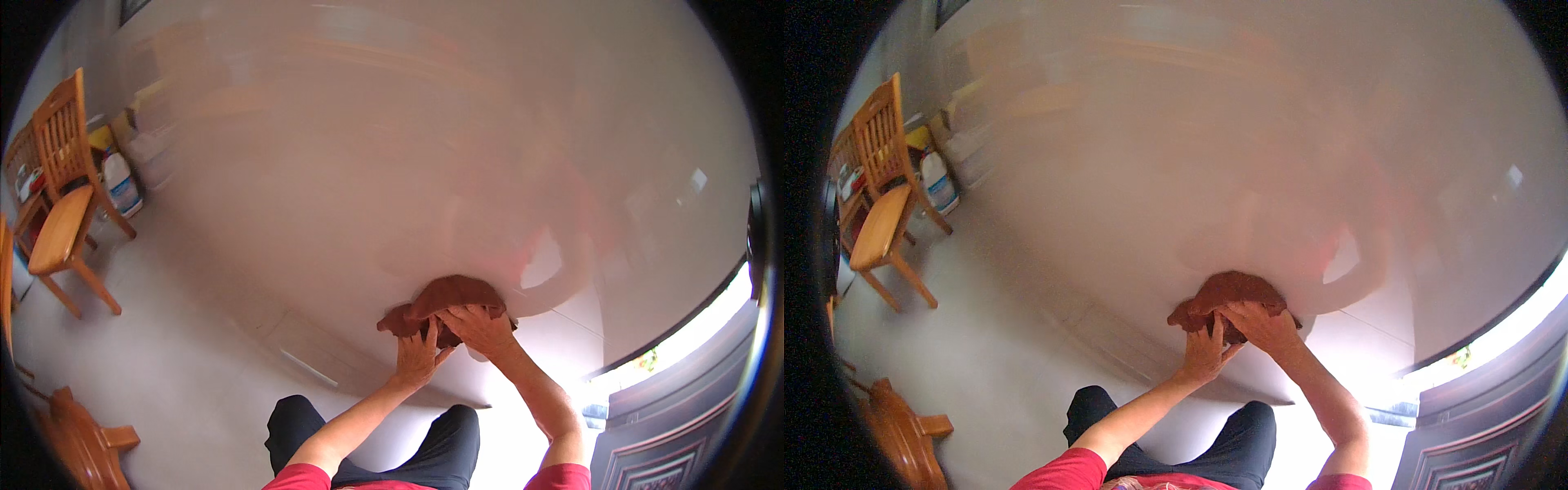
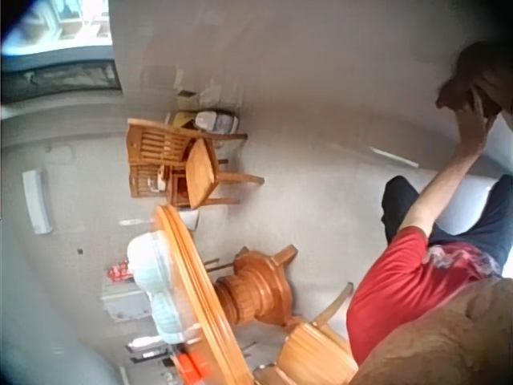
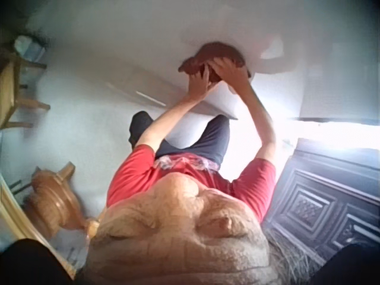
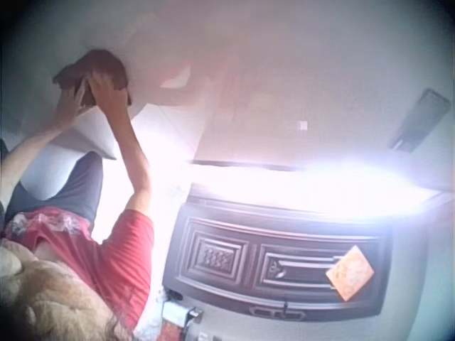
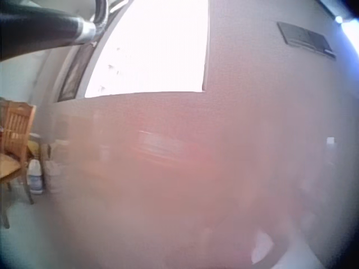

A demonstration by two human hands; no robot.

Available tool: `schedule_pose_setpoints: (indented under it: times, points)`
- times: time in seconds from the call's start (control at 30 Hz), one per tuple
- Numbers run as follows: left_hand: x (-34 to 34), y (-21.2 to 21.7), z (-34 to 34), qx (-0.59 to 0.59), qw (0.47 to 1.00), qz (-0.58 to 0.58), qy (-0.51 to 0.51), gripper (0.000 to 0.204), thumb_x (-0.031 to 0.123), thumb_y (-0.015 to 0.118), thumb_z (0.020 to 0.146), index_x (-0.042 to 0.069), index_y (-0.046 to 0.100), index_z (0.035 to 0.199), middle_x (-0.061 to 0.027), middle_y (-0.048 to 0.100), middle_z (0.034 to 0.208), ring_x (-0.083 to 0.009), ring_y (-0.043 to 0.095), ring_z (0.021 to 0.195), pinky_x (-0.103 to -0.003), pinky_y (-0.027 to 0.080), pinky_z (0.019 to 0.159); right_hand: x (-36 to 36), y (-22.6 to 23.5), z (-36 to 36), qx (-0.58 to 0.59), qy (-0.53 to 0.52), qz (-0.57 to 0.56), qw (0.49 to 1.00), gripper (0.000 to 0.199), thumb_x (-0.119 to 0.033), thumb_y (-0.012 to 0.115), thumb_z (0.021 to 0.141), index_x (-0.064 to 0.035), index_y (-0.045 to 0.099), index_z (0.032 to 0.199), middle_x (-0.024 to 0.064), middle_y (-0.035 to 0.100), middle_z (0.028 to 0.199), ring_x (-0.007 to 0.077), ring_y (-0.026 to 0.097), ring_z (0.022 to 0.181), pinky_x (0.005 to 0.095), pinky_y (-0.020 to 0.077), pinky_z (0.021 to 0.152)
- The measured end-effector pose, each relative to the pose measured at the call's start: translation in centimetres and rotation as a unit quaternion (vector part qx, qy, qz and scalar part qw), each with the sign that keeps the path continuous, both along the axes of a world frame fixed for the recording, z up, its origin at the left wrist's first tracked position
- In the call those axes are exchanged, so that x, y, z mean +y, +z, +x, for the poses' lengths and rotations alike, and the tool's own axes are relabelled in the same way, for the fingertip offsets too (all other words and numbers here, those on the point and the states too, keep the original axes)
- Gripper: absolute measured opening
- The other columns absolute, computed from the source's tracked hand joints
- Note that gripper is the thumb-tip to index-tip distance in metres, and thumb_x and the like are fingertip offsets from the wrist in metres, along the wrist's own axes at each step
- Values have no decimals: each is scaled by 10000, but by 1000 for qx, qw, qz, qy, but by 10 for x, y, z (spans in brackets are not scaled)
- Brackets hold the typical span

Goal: The person wipes a wall and window sill with a brown cloth, then moves a wooden chair and wipes its backrest and seat. Finally, the person wipes the surface of a round dining table.

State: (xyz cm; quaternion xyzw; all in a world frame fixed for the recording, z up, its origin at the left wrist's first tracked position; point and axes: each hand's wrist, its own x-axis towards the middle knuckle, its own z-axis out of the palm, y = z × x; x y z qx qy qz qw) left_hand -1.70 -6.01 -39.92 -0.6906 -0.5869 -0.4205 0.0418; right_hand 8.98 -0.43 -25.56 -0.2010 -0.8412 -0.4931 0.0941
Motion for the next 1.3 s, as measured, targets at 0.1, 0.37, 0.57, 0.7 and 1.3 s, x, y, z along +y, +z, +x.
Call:
schedule_pose_setpoints:
  times: [0.1, 0.37, 0.57, 0.7, 1.3]
  points:
    - [-5, 17, 13, -77, 991, -103, -39, 835, 486, 623, 815, 3, 260, 1391, -329, 296, 1328, -475, 331, 1197, -596, 246, 979, -8, -15, 36, 19, -2, -12, 1000, 438, -333, 546, 787, -341, 520, 1224, -90, 415, 1342, 164, 363, 1255, 422, 334, 1019]
    - [29, 115, 19, 13, 979, 164, -123, 626, 346, 718, 771, 155, 477, 1316, -88, 535, 1216, -316, 513, 1085, -504, 385, 885, -11, 2, 114, 287, -89, 129, 945, 487, -591, 556, 810, -411, 531, 1262, -7, 351, 1416, 321, 272, 1306, 579, 189, 1024]
    - [41, 139, 82, 6, 958, 155, -239, 586, 259, 740, 731, 225, 532, 1278, -4, 608, 1059, -232, 597, 937, -412, 456, 792, -33, 7, 156, 437, -204, 134, 866, 587, -645, 402, 839, -289, 497, 1296, 161, 289, 1395, 426, 253, 1254, 613, 207, 955]
    - [47, 139, 123, 92, 924, 256, -268, 404, 235, 699, 764, 199, 589, 1152, -12, 626, 941, -237, 613, 829, -400, 487, 709, -44, -33, 195, 520, -245, 118, 810, 609, -457, 442, 860, -69, 401, 1328, 286, 259, 1350, 481, 255, 1208, 617, 210, 948]
    - [53, 134, 89, -42, 930, 91, -353, 364, 264, 731, 728, 208, 624, 1072, -19, 623, 863, -206, 612, 748, -344, 485, 649, -34, -46, 164, 534, -236, 45, 810, 641, -364, 552, 846, -83, 352, 1385, 317, 131, 1443, 575, 102, 1287, 698, 65, 997]
